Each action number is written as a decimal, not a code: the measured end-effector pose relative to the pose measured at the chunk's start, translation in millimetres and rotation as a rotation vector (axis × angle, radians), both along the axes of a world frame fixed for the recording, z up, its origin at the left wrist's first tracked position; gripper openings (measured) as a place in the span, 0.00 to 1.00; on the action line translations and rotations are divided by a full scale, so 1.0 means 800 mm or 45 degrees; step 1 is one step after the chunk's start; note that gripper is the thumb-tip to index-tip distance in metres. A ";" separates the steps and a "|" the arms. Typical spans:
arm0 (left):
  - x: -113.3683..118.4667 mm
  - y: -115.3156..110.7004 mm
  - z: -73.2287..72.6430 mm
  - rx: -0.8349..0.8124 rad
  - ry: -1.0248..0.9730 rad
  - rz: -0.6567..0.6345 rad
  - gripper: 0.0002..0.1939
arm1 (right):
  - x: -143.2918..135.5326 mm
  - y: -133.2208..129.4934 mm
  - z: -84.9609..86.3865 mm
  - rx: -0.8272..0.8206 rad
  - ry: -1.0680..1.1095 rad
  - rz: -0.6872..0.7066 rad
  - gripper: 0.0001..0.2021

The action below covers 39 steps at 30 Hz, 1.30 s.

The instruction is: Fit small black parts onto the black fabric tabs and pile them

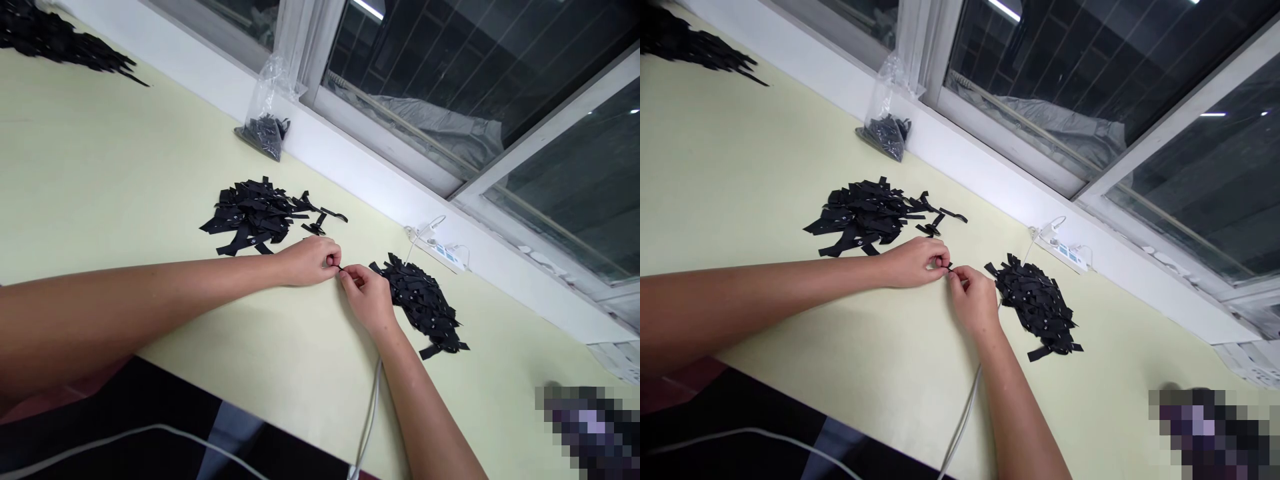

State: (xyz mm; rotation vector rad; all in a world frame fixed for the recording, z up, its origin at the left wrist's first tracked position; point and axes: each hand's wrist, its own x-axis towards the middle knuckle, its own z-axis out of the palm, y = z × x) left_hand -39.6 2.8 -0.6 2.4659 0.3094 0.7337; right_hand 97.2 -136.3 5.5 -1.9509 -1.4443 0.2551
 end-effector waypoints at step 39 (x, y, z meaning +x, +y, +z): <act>-0.003 0.002 0.006 -0.043 -0.031 -0.015 0.15 | 0.010 0.001 -0.005 0.080 -0.190 0.069 0.11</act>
